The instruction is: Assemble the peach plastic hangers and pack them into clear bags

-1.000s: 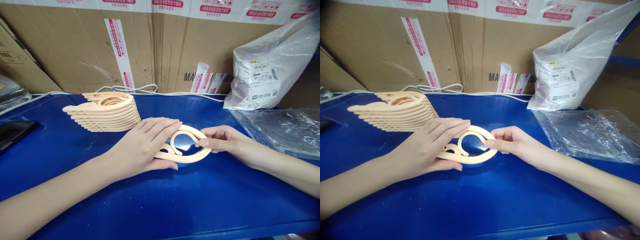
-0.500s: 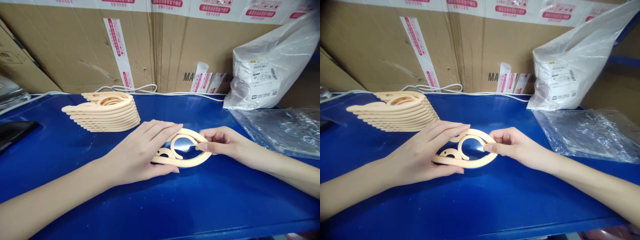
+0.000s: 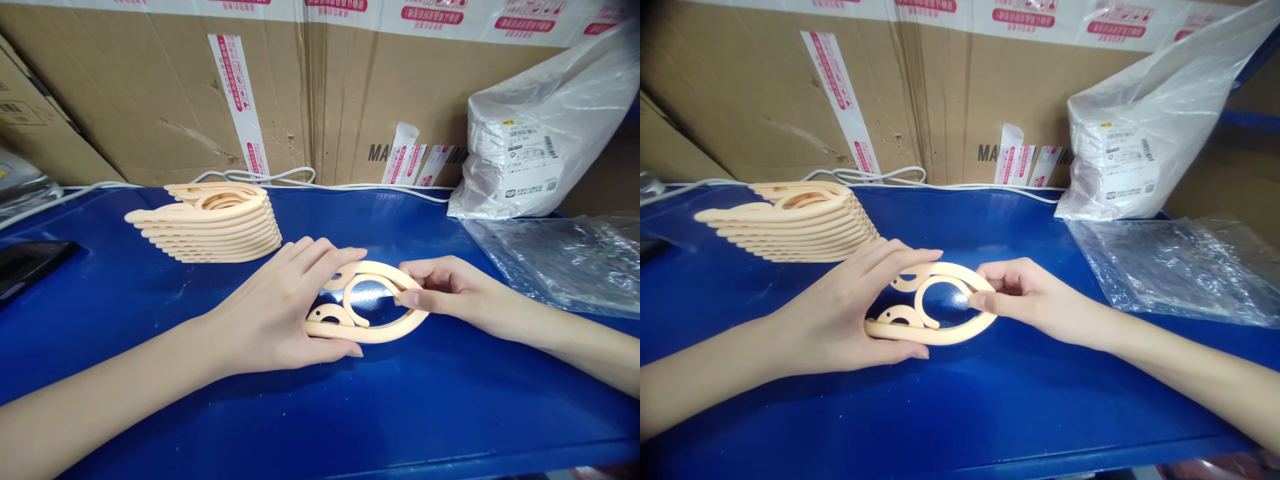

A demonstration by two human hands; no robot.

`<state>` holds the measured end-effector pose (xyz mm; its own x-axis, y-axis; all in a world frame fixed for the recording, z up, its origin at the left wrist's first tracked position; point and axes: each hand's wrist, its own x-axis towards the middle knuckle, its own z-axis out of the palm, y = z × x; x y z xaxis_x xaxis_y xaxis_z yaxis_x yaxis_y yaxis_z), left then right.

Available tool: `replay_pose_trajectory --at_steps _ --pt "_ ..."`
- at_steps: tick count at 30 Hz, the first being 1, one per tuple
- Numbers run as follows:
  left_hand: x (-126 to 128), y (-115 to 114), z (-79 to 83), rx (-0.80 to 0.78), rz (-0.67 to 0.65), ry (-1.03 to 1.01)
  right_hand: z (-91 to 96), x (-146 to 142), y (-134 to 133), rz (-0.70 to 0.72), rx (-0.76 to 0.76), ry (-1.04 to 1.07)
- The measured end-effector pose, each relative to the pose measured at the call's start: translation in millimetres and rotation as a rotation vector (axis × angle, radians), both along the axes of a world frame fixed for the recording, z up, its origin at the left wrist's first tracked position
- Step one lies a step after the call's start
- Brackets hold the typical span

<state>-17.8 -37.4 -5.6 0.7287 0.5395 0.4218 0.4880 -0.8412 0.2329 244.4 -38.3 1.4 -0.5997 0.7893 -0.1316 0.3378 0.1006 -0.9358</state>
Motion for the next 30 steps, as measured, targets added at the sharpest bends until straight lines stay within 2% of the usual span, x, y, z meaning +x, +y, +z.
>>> replay_pose_trajectory --at_steps 6,15,19,25,28,30 --pt "2 1 -0.2 0.025 -0.003 0.044 0.3 -1 -2 0.009 -0.015 -0.064" --pt "1 0 -3.4 0.123 -0.008 0.083 2.1 -2 -3 0.029 -0.021 -0.04" --pt "0 2 -2.3 0.211 -0.007 0.12 0.5 -1 -2 0.013 -0.017 -0.037" --pt "1 -1 3.4 0.404 0.034 0.186 1.2 -1 0 -0.012 0.0 -0.008" --pt "2 -5 9.6 0.403 0.061 0.218 2.1 2 1 -0.023 0.039 0.026" --pt "1 -7 20.0 0.401 0.079 0.234 1.8 5 3 -0.049 0.069 0.067"
